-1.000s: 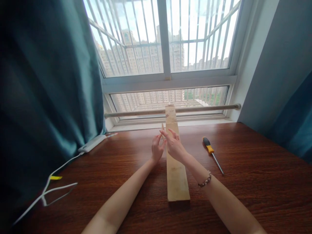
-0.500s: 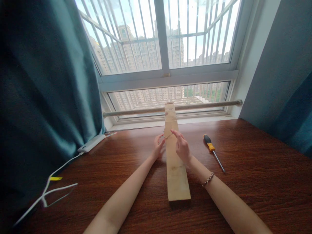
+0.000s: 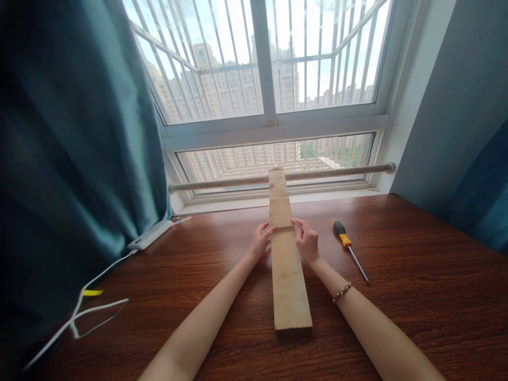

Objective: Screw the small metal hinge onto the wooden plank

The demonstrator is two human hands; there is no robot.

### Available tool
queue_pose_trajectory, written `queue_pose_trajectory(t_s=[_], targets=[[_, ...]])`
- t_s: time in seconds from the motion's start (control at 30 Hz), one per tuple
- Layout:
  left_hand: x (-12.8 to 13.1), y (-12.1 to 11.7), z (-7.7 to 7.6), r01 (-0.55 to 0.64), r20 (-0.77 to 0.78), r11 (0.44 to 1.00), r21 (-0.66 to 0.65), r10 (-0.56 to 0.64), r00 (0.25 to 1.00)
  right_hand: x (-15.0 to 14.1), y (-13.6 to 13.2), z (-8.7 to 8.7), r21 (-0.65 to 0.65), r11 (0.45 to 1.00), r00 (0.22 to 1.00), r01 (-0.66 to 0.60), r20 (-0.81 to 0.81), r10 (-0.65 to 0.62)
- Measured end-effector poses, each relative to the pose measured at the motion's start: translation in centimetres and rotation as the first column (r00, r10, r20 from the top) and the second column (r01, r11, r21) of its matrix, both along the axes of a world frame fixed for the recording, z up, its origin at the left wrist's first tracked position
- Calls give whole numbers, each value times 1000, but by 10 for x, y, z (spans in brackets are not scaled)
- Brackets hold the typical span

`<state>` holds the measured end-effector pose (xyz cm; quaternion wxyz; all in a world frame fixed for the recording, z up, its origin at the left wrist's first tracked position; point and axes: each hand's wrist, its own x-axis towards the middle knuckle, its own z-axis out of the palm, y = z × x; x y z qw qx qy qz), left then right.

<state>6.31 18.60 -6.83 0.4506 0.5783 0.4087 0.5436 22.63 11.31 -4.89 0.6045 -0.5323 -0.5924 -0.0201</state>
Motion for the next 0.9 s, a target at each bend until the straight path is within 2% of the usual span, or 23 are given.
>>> queue_pose_trajectory(t_s=[0.17,0.3,0.4,0.5,0.57,0.63,0.7,0.8,0.9], targets=[[5,-7,6,92,80,995,-34,-89,993,1,1,-3,-25,1000,1000,-19,-14,19],[8,-12,10,124,146,991,-42,-116,982,1,1,-1,-33,999,998,-29,-62,27],[10,-14,11,148,191,986,-74,-132,973,-1,4,-1,-67,995,980,-71,-189,57],[12,-17,12,168,239,978,-119,-136,961,-5,10,-4,-163,977,913,-136,-402,60],[12,-19,14,181,268,972,-148,-137,954,-8,14,-4,-251,923,835,-292,-538,117],[12,-21,16,196,292,967,-166,-141,946,-11,15,-3,-285,809,716,-514,-663,221],[12,-22,19,201,301,966,-162,-145,942,-14,13,1,-260,708,600,-656,-749,281],[10,-24,24,181,279,975,-132,-138,950,-16,8,9,-224,671,518,-707,-810,275],[10,-27,27,179,267,978,-108,-145,953,-17,7,11,-222,673,509,-706,-819,264]])
